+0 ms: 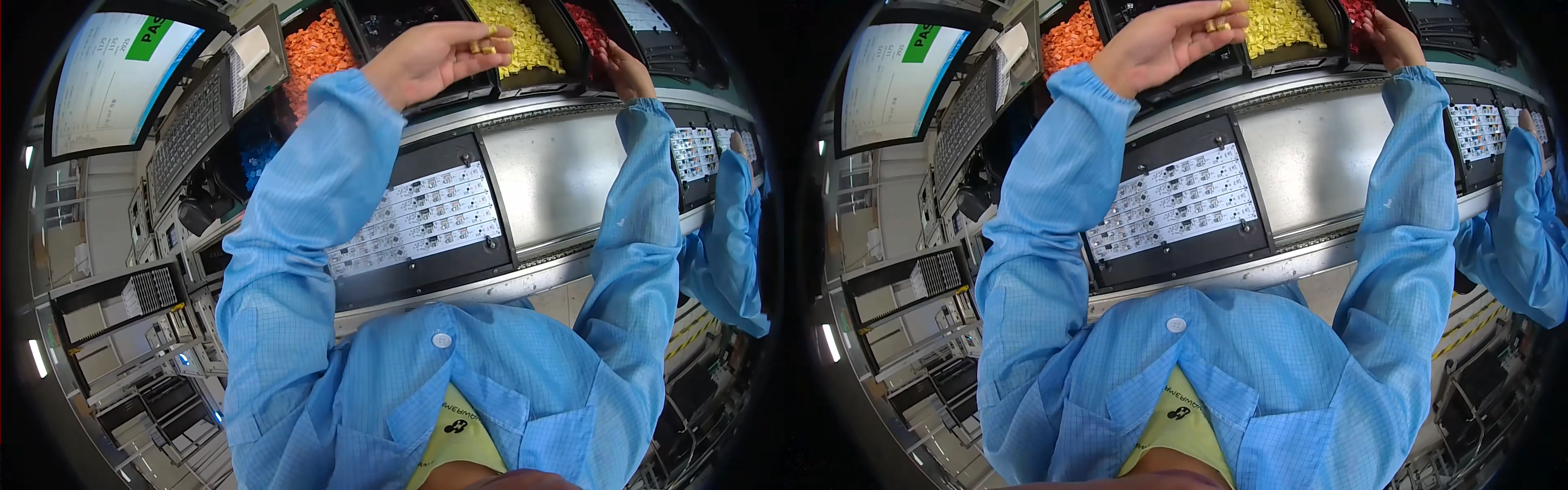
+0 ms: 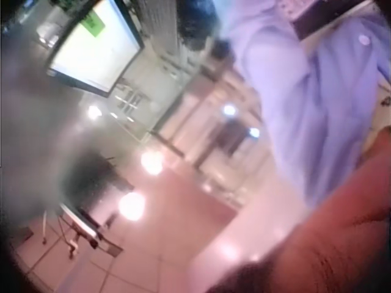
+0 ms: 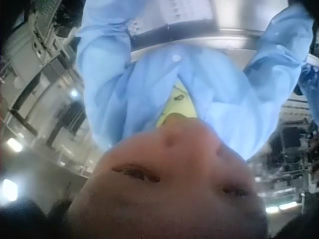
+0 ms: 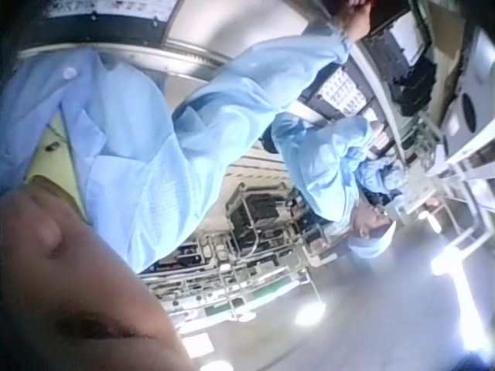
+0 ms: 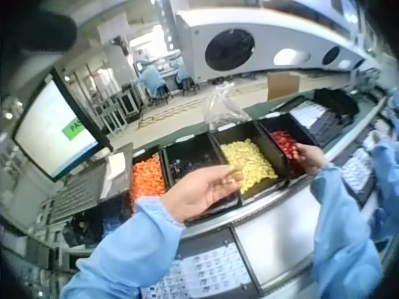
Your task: Assembling small electronic components onto a printed circuit board at a manual assembly station.
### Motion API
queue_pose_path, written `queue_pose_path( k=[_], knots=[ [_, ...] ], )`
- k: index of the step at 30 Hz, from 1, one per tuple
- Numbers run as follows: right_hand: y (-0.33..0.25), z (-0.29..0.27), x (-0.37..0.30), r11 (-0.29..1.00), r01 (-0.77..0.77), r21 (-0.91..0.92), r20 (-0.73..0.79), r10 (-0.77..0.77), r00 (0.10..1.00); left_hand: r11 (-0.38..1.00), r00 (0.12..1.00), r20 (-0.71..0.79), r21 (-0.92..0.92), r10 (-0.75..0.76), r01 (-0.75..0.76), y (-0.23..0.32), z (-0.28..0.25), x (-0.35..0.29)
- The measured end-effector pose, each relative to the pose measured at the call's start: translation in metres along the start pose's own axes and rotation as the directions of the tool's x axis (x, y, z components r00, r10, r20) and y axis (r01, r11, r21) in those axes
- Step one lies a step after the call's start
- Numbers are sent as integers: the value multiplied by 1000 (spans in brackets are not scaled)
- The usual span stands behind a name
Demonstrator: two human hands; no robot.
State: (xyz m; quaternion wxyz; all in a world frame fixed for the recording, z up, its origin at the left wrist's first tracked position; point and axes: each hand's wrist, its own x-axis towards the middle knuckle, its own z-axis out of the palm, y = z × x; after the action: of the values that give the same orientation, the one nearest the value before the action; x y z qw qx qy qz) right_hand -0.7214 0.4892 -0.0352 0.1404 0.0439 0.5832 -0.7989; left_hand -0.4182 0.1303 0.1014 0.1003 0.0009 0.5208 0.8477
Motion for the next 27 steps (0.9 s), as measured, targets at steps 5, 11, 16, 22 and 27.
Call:
queue_pose_path(
  k=[5,11,16,22,27],
  knots=[
    [-3,5,-1,1000,-22,6,80,22,997,996,992,-90,-32,-86,83,-3,-5,-37],
    [-8,-15,-14,986,97,137,23,-101,995,999,997,-58,18,-49,51,-2,-4,-3],
    [-12,74,-162,953,2,301,129,-43,991,-187,952,163,975,259,-116,18,43,64],
    [6,104,-216,886,-194,421,213,111,971,-649,918,120,742,377,170,-58,19,145],
    [2,100,-230,928,-134,349,198,67,978,-736,998,14,676,54,30,-56,39,136]
  ],
)
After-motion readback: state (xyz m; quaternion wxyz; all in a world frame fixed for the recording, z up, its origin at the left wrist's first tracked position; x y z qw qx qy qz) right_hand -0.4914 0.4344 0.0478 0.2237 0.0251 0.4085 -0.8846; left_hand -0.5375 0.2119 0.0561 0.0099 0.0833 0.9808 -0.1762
